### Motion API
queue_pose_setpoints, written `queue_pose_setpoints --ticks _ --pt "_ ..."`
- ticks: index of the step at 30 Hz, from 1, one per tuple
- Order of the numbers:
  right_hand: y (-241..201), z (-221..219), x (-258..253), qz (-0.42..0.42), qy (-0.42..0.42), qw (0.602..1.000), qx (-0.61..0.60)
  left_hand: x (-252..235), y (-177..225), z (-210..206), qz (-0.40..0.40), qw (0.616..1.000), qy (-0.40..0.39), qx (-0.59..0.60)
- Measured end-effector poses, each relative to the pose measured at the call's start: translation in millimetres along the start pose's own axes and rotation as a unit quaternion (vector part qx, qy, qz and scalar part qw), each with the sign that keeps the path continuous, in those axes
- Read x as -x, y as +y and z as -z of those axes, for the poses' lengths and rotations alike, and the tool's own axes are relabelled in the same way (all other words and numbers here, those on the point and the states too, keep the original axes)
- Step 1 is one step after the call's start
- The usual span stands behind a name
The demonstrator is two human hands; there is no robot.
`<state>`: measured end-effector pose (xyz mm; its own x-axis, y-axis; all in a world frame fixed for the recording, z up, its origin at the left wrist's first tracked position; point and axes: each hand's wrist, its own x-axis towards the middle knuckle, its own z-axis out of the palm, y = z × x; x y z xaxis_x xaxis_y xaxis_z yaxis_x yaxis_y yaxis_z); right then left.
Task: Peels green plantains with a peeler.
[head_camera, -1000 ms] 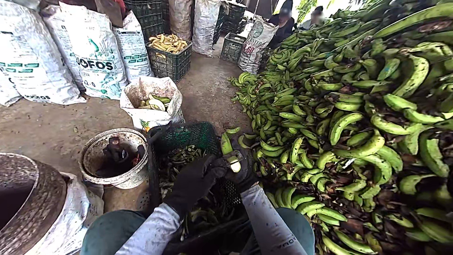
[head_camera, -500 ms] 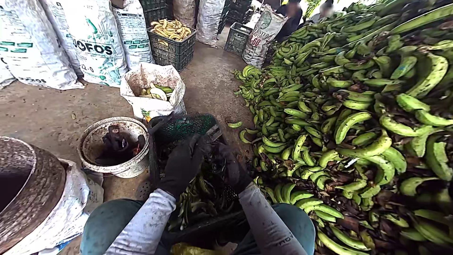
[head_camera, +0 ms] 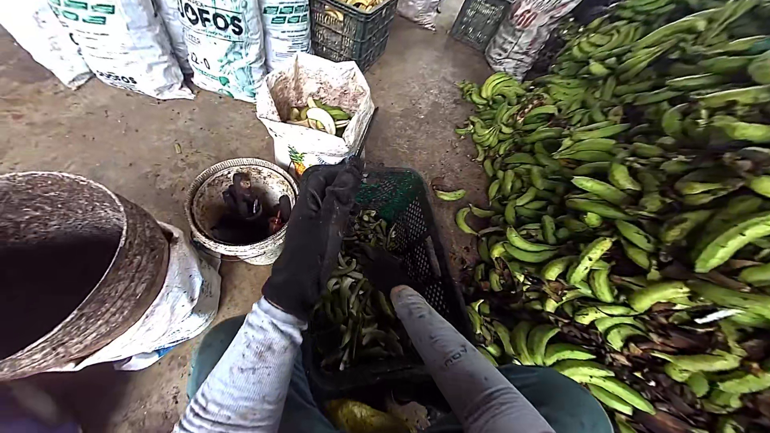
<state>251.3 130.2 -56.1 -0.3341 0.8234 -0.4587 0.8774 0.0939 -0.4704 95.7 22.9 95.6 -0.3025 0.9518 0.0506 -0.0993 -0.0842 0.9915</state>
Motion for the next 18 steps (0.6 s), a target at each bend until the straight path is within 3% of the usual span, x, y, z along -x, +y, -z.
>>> queue_pose_setpoints --ticks 6,11,14,16,17,18 --pt "-43 -25 -77 -0.050 -0.022 0.998 0.021 -12 7 22 -0.020 0.993 0.097 0.060" --pt "-73 -54 -119 -0.057 -0.092 0.992 0.059 -6 0 41 -0.051 0.991 0.077 0.097" --pt "-69 -91 -155 -0.101 -0.127 0.987 0.014 -9 -1 40 -0.046 0.987 0.066 0.138" --pt "-43 -114 -170 -0.014 -0.106 0.994 0.021 -13 1 36 -0.046 0.987 0.060 0.143" --pt "-25 -118 -161 0.102 -0.028 0.994 0.042 -15 1 34 -0.044 0.987 0.056 0.142" --pt "-3 -125 -153 0.248 0.129 0.958 0.063 -17 1 33 -0.039 0.989 0.050 0.135"
